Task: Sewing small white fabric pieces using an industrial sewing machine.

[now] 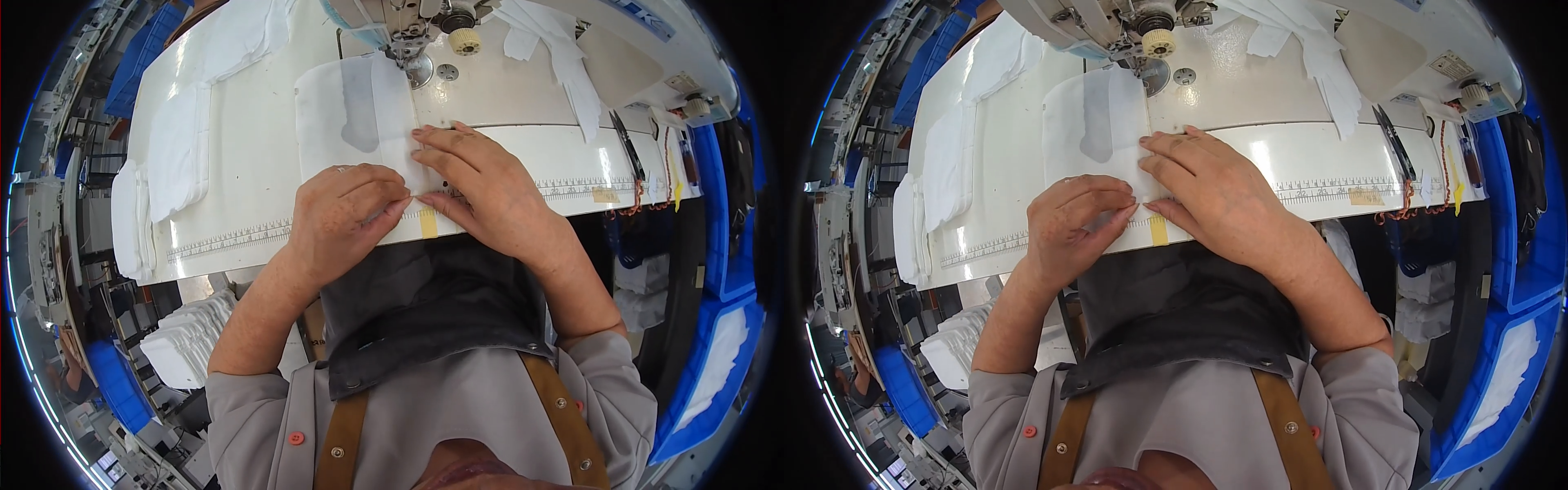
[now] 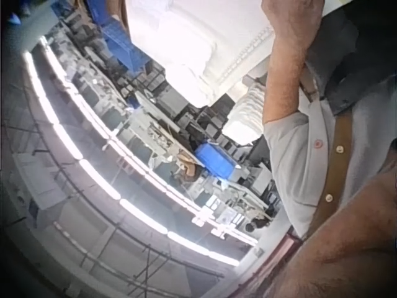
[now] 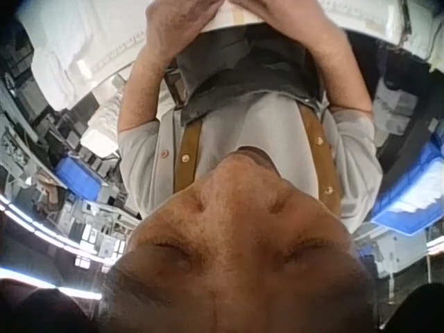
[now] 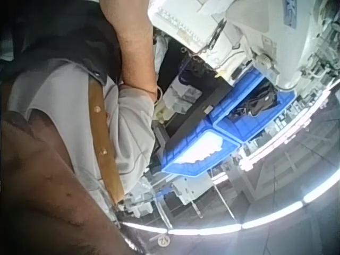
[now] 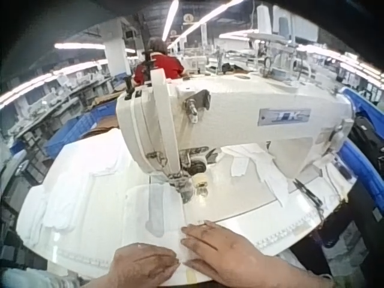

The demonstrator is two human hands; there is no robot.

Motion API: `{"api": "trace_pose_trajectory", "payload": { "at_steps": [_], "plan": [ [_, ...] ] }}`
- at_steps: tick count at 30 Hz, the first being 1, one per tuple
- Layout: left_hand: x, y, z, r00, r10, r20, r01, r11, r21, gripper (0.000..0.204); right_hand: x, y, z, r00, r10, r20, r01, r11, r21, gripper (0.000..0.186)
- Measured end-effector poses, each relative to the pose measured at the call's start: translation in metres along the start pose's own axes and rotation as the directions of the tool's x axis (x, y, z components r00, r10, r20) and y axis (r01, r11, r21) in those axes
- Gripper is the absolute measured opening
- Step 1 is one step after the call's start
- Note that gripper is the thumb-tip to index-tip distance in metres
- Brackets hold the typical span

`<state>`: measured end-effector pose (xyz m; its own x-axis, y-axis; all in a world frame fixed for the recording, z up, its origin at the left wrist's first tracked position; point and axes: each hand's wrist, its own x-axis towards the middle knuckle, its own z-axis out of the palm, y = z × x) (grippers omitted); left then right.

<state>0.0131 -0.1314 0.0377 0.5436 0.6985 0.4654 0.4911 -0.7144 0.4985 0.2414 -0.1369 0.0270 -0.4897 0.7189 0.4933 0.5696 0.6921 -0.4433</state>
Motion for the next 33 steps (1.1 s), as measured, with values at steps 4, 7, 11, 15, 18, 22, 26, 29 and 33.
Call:
{"api": "trace_pose_trajectory", "payload": {
  "at_steps": [4,7,11,15,18,22,26,29,33],
  "plan": [
    [-0.002,0.002,-0.004,0.998,0.061,-0.020,-0.060,0.997,0.048,0.016,-0.022,-0.014,-0.016,0.996,-0.003,0.095,0.007,0.999,-0.041,0.040],
    [0.000,0.002,-0.001,0.994,0.111,-0.002,-0.110,0.990,0.088,0.015,-0.030,-0.020,-0.010,0.997,-0.049,0.065,0.055,0.994,-0.090,0.043],
    [-0.006,-0.004,0.005,0.987,0.144,0.072,-0.152,0.981,0.120,0.015,-0.035,-0.019,-0.008,0.996,-0.052,0.076,0.059,0.993,-0.103,0.044],
    [-0.008,-0.006,0.008,0.989,0.127,0.073,-0.135,0.985,0.106,0.016,-0.035,-0.018,-0.008,0.996,-0.062,0.070,0.070,0.992,-0.107,0.043],
    [-0.006,-0.006,0.009,0.988,0.131,0.085,-0.139,0.985,0.100,0.015,-0.034,-0.017,-0.008,0.996,-0.058,0.070,0.065,0.993,-0.098,0.043],
    [-0.004,-0.005,0.007,0.985,0.138,0.102,-0.148,0.984,0.100,0.018,-0.031,-0.015,-0.013,0.993,-0.043,0.114,0.046,0.999,-0.020,0.037],
    [-0.004,-0.002,0.006,0.976,0.191,0.104,-0.205,0.968,0.146,0.020,-0.025,-0.005,-0.015,0.995,-0.024,0.095,0.016,0.996,0.084,0.032],
    [-0.003,-0.002,0.004,0.976,0.190,0.110,-0.202,0.973,0.114,0.022,-0.010,-0.006,-0.014,1.000,-0.001,-0.005,0.001,0.999,-0.034,0.027],
    [0.003,-0.014,-0.013,0.983,0.105,0.151,-0.102,0.994,-0.029,0.024,-0.006,-0.007,-0.011,0.994,-0.079,0.073,0.084,0.994,-0.063,0.029]
  ]
}}
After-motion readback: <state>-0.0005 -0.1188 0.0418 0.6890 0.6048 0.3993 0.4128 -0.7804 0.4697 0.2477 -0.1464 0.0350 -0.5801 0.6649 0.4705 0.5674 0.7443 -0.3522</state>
